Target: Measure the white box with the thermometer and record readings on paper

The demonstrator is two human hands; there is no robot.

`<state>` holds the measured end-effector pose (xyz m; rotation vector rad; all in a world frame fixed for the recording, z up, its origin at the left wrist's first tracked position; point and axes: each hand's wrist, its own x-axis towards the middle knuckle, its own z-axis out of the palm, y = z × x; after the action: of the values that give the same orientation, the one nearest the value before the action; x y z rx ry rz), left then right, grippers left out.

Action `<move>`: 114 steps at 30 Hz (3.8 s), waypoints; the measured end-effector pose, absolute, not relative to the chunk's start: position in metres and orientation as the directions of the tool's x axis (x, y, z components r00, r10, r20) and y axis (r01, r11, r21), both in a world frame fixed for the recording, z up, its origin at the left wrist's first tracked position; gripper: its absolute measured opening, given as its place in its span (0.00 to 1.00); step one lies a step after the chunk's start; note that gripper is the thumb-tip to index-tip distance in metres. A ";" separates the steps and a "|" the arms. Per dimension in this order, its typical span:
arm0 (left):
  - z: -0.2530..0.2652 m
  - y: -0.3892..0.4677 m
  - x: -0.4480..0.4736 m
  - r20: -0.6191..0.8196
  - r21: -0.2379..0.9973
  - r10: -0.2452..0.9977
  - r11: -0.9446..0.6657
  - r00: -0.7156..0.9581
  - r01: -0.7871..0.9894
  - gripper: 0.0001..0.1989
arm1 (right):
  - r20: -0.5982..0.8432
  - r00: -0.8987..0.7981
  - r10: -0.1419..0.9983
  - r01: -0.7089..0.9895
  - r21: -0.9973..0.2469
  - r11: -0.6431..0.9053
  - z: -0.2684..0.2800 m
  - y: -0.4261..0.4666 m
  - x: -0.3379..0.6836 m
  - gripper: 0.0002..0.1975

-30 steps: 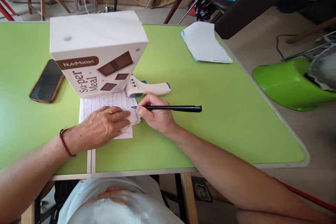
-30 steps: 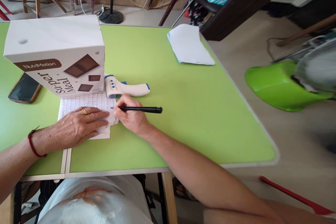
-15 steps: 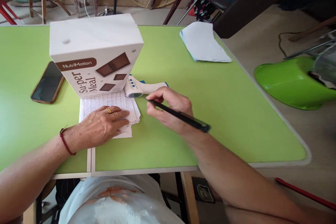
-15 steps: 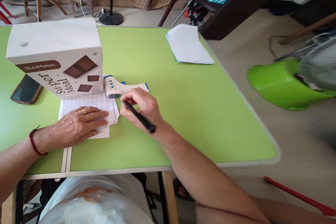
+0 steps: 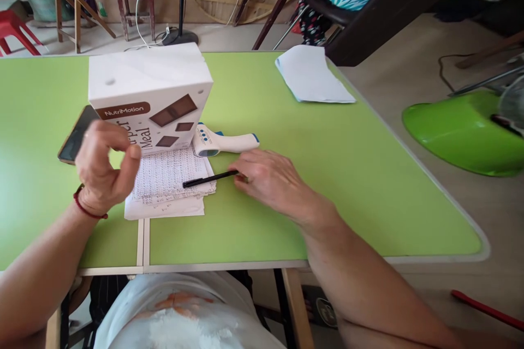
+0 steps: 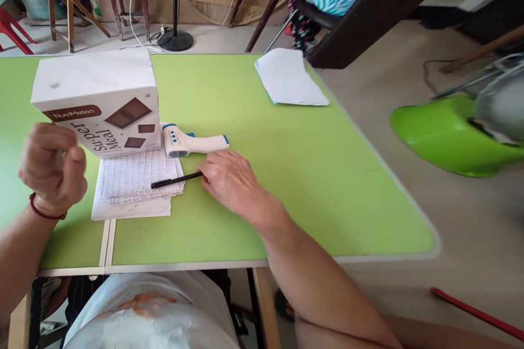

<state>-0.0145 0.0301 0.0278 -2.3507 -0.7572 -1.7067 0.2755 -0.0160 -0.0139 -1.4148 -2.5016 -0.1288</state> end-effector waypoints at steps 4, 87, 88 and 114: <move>0.023 0.044 -0.024 0.864 0.474 0.493 -0.730 -0.101 0.492 0.24 | 0.291 -0.483 0.826 0.832 -0.141 0.537 -0.015 -0.013 0.273 0.07; 0.015 0.025 -0.006 0.212 0.966 0.947 -0.240 0.242 0.094 0.34 | 0.285 -0.304 0.909 -0.273 -0.940 0.203 0.006 -0.049 0.209 0.13; 0.015 0.027 -0.007 0.246 0.960 0.938 -0.271 0.243 0.073 0.34 | 0.317 -0.294 0.902 -0.237 -0.938 0.252 0.006 -0.047 0.212 0.14; -0.006 0.071 -0.035 0.276 0.960 0.925 -0.253 0.261 -0.119 0.33 | 0.374 -0.365 0.852 0.853 -0.232 0.467 -0.046 0.028 0.275 0.21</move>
<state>-0.0347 0.0710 -0.0061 -2.9787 -1.6336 -2.5011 0.2750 0.0280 -0.0459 -1.4230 -2.2776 -0.0020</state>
